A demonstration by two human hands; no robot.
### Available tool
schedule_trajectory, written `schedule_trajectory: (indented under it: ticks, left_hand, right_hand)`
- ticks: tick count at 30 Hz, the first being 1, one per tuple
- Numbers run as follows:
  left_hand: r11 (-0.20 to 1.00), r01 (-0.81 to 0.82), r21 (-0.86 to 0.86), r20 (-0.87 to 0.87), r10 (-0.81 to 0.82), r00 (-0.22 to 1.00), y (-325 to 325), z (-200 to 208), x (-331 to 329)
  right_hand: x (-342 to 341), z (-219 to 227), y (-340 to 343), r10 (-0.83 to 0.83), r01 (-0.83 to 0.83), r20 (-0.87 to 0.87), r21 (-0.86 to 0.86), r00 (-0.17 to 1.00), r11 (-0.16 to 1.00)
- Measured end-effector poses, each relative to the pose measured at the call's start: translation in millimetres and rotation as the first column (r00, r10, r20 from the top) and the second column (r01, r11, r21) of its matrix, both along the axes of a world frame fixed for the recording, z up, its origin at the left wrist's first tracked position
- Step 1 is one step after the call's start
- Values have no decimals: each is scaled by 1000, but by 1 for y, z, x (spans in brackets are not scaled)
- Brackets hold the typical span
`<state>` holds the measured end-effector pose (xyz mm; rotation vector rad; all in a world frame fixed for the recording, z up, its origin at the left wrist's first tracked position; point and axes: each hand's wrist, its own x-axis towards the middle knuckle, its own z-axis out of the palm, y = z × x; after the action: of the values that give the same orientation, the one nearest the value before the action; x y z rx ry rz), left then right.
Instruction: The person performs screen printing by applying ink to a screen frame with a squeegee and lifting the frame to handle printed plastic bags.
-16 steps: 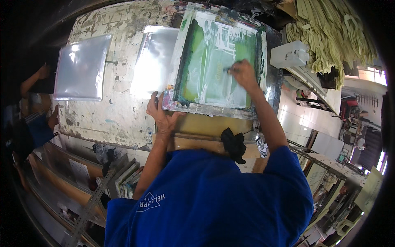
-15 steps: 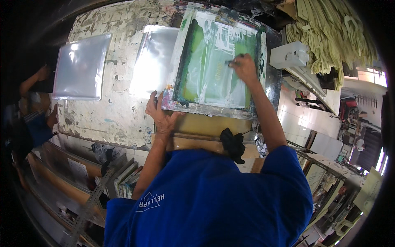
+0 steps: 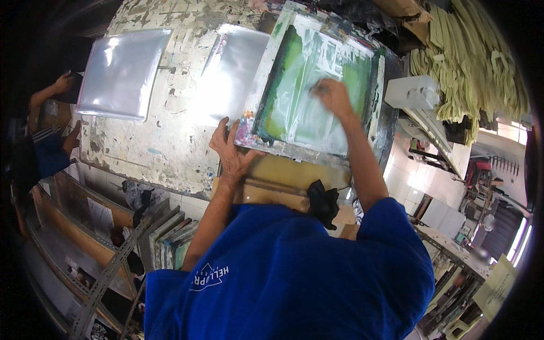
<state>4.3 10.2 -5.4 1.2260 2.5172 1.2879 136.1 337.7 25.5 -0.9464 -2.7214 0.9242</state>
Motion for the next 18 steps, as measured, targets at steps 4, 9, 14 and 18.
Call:
schedule_trajectory:
  ticks: [4, 9, 14, 18]
  left_hand:
    - [999, -8, 36, -29, 9, 1000, 1, 0, 2]
    - [1000, 24, 3, -8, -24, 1000, 1, 1, 0]
    - [1000, 6, 11, -38, -6, 999, 2, -1, -4]
    - [1000, 28, 10, -25, -28, 999, 2, -5, -2]
  right_hand:
    - [-4, 20, -83, 301, -295, -126, 68, 945, 953]
    - [-27, 11, 23, -179, 179, -17, 181, 984, 967]
    - [18, 20, -57, 245, -247, 39, 55, 969, 967]
    - [3, 16, 15, -203, 191, 12, 300, 979, 935]
